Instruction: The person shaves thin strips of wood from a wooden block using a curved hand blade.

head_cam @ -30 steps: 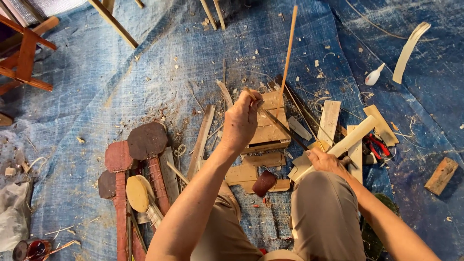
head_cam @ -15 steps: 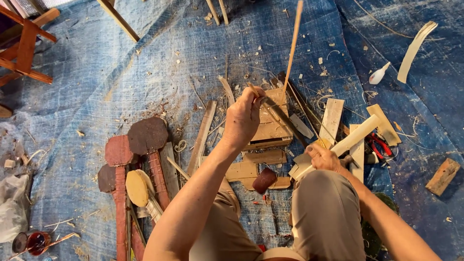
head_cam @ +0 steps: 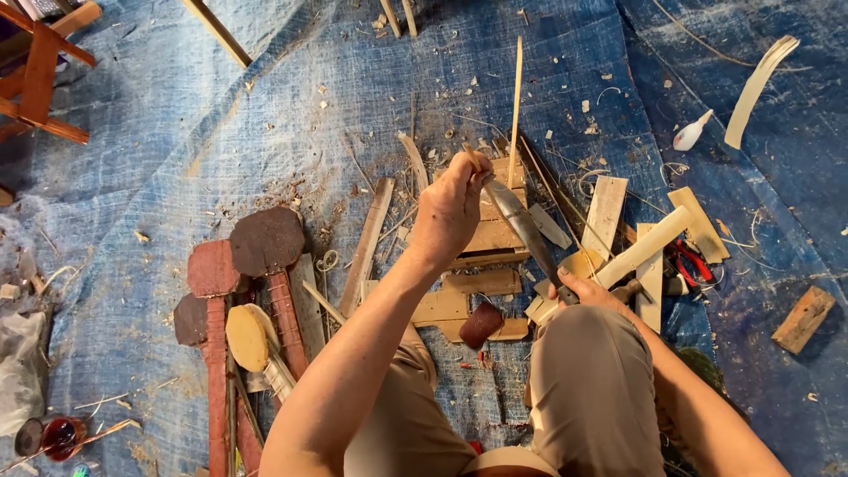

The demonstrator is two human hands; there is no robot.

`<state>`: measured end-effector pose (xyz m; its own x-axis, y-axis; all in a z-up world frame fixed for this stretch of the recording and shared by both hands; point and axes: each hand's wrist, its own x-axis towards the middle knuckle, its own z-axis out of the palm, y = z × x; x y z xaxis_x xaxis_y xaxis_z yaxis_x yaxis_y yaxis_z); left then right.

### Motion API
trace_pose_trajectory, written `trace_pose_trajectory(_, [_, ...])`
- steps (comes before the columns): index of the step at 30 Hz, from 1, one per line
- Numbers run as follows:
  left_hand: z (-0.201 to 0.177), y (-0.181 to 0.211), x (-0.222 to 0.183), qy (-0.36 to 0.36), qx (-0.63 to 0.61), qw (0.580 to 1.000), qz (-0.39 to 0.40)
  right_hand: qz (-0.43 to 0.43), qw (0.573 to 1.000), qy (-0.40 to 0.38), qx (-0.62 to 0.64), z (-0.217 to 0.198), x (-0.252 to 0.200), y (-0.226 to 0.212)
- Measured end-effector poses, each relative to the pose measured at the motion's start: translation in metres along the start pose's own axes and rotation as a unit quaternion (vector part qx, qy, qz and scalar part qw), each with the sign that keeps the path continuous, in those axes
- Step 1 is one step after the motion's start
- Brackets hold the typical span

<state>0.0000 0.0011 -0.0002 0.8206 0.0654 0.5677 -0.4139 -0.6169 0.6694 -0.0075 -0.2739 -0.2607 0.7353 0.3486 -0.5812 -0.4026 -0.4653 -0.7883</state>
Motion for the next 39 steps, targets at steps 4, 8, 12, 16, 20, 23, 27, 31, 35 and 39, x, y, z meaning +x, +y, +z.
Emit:
trace_pose_trajectory(4, [-0.003, 0.003, 0.0, 0.006, -0.014, 1.0, -0.008, -0.037, 0.999, -0.012, -0.031, -0.005, 0.022, 0.014])
trace_pose_trajectory(8, [-0.002, 0.001, -0.003, 0.004, -0.01, 1.0, -0.011, -0.111, 0.984, 0.063, -0.123, -0.012, 0.015, 0.0])
trace_pose_trajectory(12, [-0.001, -0.002, -0.001, 0.003, -0.027, 1.0, -0.012, -0.258, 0.924, 0.131, -0.248, -0.015, 0.035, 0.037])
trace_pose_trajectory(16, [-0.005, -0.004, 0.0, 0.009, -0.018, 0.999, -0.025, -0.158, 0.951, 0.055, -0.259, -0.012, 0.03, 0.031])
trace_pose_trajectory(20, [-0.005, -0.008, -0.001, 0.012, -0.027, 0.999, -0.029, -0.081, 0.989, 0.038, -0.116, 0.0, 0.029, 0.033])
trace_pose_trajectory(23, [-0.007, -0.002, -0.003, 0.006, -0.008, 1.0, -0.027, -0.007, 0.999, -0.043, 0.008, -0.002, -0.014, -0.026])
trace_pose_trajectory(27, [-0.005, -0.003, -0.005, 0.002, -0.022, 0.999, -0.038, -0.07, 0.992, 0.014, -0.104, -0.007, 0.011, 0.005])
trace_pose_trajectory(31, [-0.005, 0.001, -0.005, -0.015, -0.017, 0.999, -0.023, -0.155, 0.976, 0.09, -0.127, -0.015, 0.006, 0.002])
trace_pose_trajectory(35, [-0.002, -0.002, -0.003, -0.025, -0.02, 0.999, -0.017, -0.167, 0.945, 0.095, -0.266, -0.012, 0.002, 0.015])
trace_pose_trajectory(39, [-0.005, 0.001, -0.004, -0.031, -0.013, 0.999, -0.027, -0.039, 0.956, 0.082, -0.281, -0.003, 0.005, 0.013])
